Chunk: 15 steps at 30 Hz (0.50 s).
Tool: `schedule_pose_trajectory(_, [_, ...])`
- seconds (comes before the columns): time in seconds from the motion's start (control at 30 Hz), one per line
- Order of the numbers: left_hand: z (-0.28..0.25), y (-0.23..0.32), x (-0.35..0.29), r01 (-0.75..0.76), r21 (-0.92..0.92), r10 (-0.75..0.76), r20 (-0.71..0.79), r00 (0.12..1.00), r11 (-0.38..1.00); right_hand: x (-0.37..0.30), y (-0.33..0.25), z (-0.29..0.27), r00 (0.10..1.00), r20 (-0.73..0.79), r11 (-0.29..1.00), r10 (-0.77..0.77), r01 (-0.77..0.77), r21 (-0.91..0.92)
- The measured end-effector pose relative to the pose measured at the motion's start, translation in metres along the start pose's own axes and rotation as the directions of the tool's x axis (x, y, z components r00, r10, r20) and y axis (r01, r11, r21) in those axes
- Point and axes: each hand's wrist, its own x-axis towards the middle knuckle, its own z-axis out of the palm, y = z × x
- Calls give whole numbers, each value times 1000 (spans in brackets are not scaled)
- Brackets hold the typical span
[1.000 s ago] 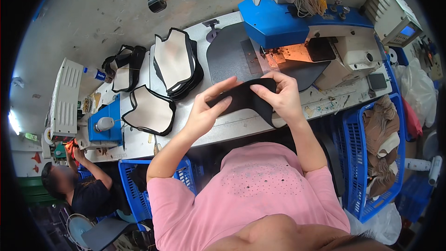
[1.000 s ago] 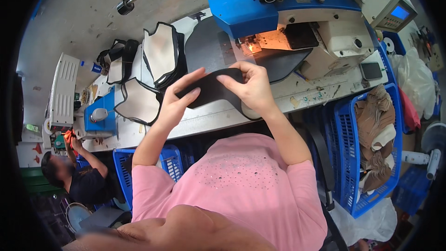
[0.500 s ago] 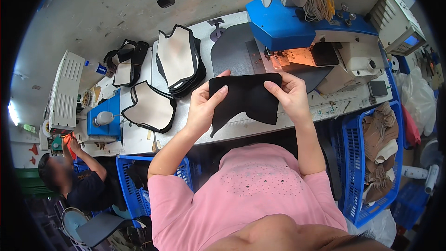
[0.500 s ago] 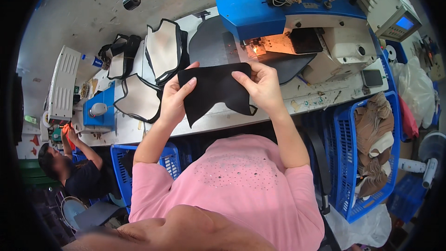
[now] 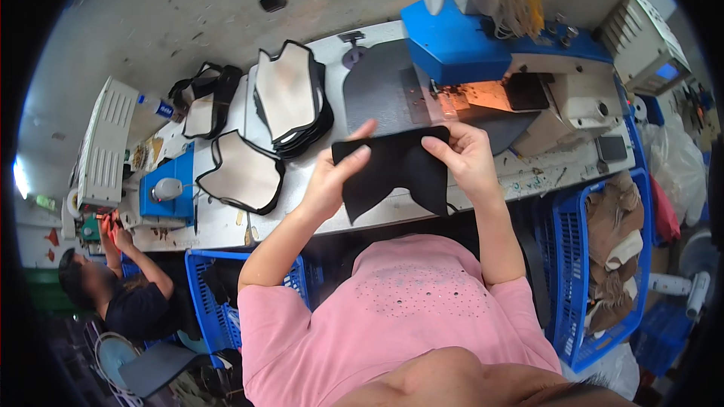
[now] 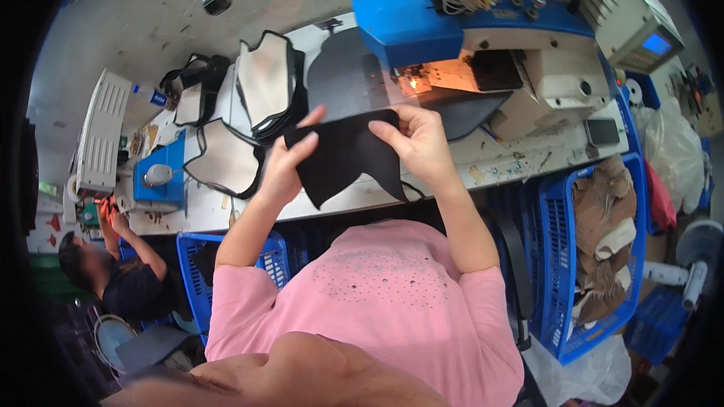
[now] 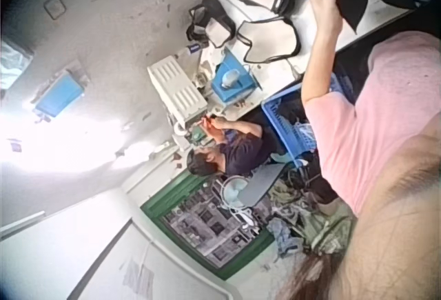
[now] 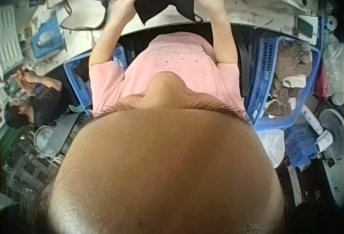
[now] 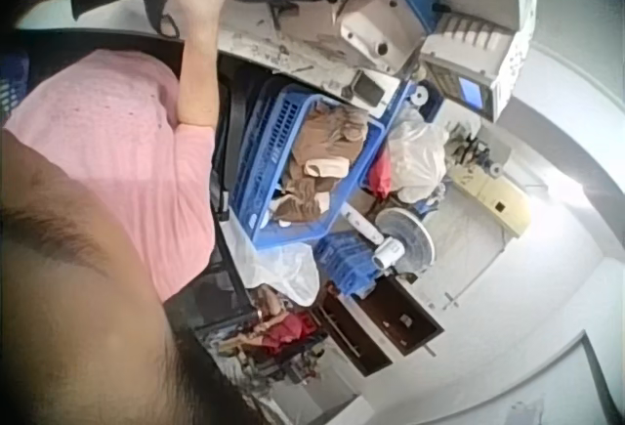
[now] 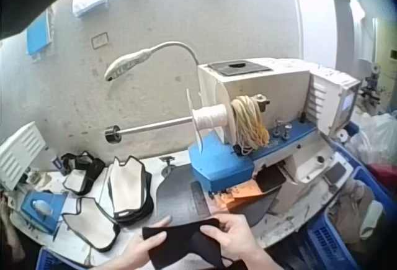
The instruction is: The person operates a sewing machine to stitch black trim onto white fabric pieces. They repeatedly pick up a fabric piece, guide it through the machine to sew the edges, and then place the finished item onto a growing stack on the table.
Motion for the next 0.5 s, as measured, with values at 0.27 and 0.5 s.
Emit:
schedule_pose_trajectory(0.27, [-51, 33, -45, 81, 170, 28, -555, 832, 982, 7, -12, 2, 989, 144, 986, -28, 51, -159])
schedule_pose_trajectory(0.5, [-129, 72, -97, -221, 975, 927, 90, 365, -8, 20, 0, -8, 995, 97, 962, -18, 43, -268])
